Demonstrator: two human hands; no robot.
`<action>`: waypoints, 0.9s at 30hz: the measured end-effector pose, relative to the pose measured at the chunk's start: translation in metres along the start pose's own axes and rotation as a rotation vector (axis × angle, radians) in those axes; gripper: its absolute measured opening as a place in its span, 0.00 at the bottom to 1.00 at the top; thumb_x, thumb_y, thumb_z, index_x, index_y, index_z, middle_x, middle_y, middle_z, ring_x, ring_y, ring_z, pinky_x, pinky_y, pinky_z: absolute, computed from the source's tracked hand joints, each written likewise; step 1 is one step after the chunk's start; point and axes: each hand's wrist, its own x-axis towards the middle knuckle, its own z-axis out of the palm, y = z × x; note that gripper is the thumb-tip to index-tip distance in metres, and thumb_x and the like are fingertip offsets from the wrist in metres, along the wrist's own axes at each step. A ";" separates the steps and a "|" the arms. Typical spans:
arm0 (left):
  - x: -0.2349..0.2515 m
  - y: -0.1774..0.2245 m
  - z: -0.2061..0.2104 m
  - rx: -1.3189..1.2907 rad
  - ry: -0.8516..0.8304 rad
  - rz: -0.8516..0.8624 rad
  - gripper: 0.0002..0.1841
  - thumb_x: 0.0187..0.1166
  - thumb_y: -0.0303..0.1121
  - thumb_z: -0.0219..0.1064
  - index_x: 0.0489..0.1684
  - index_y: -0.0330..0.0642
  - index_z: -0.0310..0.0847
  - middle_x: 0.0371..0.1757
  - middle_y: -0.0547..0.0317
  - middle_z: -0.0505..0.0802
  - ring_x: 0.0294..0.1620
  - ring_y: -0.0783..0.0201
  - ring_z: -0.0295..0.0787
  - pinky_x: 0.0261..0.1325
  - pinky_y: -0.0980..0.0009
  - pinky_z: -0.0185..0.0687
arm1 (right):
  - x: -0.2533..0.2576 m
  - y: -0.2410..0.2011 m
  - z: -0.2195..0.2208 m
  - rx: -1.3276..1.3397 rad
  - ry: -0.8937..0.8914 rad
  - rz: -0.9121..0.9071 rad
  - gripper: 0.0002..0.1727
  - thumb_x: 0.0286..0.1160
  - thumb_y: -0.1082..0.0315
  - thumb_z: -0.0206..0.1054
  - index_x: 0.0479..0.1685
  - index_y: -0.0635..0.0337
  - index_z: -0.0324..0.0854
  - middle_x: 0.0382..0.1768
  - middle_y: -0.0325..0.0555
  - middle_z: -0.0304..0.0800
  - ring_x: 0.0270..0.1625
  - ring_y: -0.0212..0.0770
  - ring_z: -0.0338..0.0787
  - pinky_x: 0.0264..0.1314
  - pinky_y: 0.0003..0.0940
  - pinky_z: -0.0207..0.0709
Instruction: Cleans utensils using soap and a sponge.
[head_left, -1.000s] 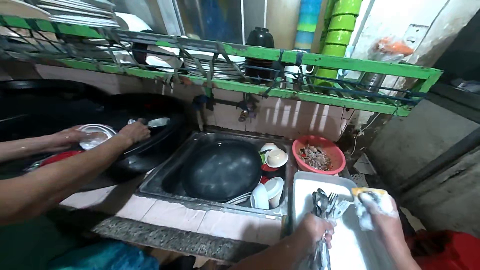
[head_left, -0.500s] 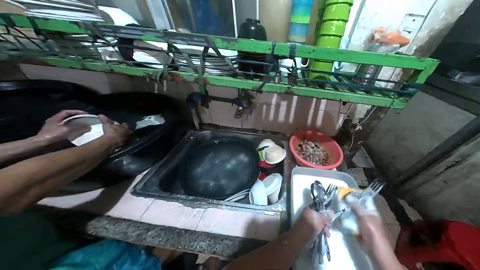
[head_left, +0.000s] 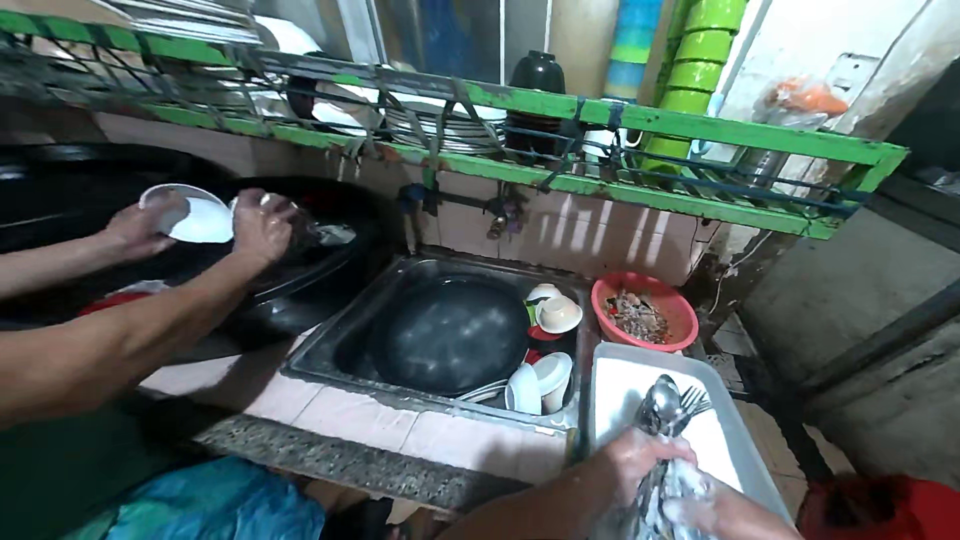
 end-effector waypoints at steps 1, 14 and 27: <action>0.002 0.000 -0.001 -0.052 0.020 0.009 0.08 0.81 0.30 0.68 0.51 0.37 0.82 0.36 0.56 0.93 0.38 0.63 0.92 0.48 0.65 0.89 | -0.005 0.002 -0.001 -0.028 -0.031 0.022 0.35 0.73 0.63 0.75 0.79 0.66 0.68 0.63 0.56 0.87 0.63 0.45 0.88 0.71 0.48 0.80; 0.006 -0.003 -0.006 -0.037 -0.277 -0.158 0.15 0.91 0.37 0.46 0.43 0.43 0.79 0.25 0.61 0.86 0.20 0.66 0.83 0.27 0.69 0.85 | -0.009 -0.022 -0.023 0.337 0.751 -0.329 0.40 0.45 0.68 0.82 0.70 0.63 0.77 0.54 0.47 0.91 0.52 0.37 0.93 0.55 0.38 0.89; 0.011 -0.002 0.002 0.264 0.215 -0.124 0.08 0.88 0.32 0.63 0.54 0.39 0.72 0.23 0.64 0.79 0.13 0.72 0.72 0.18 0.77 0.72 | 0.020 -0.012 -0.025 0.061 0.920 -0.189 0.35 0.68 0.64 0.79 0.76 0.70 0.74 0.65 0.66 0.86 0.69 0.58 0.86 0.75 0.57 0.75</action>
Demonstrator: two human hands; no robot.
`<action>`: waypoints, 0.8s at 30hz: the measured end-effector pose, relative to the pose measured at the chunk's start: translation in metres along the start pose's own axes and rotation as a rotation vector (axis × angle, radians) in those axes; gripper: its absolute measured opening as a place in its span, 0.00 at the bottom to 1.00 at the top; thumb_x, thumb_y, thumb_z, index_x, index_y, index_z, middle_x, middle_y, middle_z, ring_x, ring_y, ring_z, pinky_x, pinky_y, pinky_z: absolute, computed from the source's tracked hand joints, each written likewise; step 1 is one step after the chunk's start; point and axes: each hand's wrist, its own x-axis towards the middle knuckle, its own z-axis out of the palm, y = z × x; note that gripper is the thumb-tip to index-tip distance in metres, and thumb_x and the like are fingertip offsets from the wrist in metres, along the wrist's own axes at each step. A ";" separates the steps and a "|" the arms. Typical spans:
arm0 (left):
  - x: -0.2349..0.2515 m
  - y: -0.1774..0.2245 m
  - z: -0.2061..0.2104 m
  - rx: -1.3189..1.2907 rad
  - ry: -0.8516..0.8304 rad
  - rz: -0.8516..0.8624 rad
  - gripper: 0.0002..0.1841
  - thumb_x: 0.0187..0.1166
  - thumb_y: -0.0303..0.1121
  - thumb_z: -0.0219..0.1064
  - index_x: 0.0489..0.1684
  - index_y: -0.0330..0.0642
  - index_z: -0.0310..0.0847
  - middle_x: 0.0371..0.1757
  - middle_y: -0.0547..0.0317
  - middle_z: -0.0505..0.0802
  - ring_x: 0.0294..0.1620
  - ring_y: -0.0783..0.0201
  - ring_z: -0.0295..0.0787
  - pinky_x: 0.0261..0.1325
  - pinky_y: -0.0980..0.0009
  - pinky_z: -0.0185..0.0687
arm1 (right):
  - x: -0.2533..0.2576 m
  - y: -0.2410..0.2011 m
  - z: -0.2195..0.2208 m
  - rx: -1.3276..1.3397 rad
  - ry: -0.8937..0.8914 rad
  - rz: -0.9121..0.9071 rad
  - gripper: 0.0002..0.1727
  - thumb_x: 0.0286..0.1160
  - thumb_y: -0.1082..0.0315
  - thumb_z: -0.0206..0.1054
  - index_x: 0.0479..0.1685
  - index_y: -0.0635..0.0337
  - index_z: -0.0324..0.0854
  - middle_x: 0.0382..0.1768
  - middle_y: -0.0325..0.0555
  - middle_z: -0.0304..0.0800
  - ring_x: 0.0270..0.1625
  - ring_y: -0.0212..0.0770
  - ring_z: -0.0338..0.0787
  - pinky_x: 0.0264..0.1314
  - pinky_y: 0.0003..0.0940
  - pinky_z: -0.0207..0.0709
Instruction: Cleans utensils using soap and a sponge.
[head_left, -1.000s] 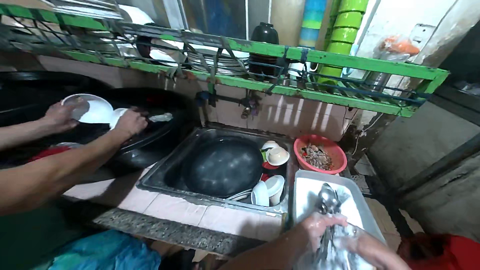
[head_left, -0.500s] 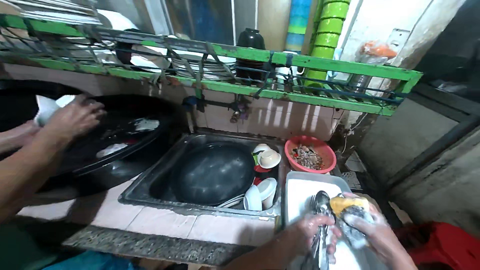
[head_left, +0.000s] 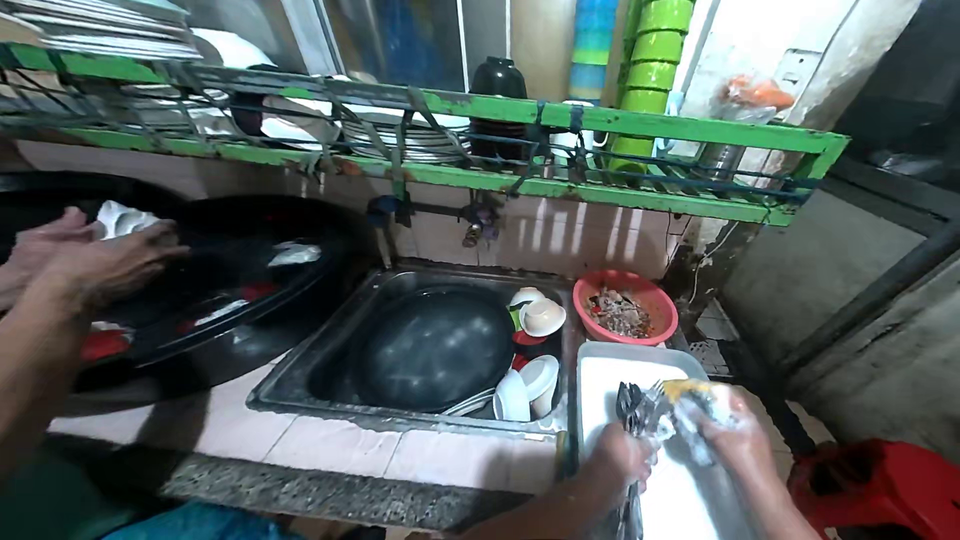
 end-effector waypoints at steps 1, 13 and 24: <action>0.002 0.000 -0.001 -0.020 0.008 0.002 0.08 0.87 0.32 0.63 0.53 0.39 0.73 0.22 0.64 0.79 0.13 0.72 0.72 0.17 0.77 0.72 | 0.005 -0.001 -0.005 0.075 0.055 -0.019 0.33 0.70 0.66 0.77 0.75 0.70 0.74 0.65 0.65 0.85 0.68 0.55 0.86 0.73 0.55 0.77; 0.007 -0.006 -0.001 0.110 0.090 0.100 0.14 0.85 0.30 0.63 0.64 0.36 0.75 0.28 0.60 0.79 0.18 0.70 0.71 0.24 0.72 0.71 | 0.012 0.015 0.007 0.054 0.069 -0.072 0.30 0.70 0.67 0.76 0.71 0.73 0.76 0.65 0.68 0.84 0.68 0.58 0.85 0.74 0.55 0.76; 0.001 -0.005 -0.001 -0.083 -0.110 0.046 0.10 0.88 0.29 0.60 0.61 0.36 0.72 0.28 0.61 0.84 0.18 0.71 0.78 0.23 0.77 0.78 | 0.017 0.016 -0.003 0.398 0.160 -0.043 0.23 0.79 0.68 0.63 0.69 0.75 0.74 0.50 0.54 0.88 0.47 0.39 0.90 0.52 0.38 0.86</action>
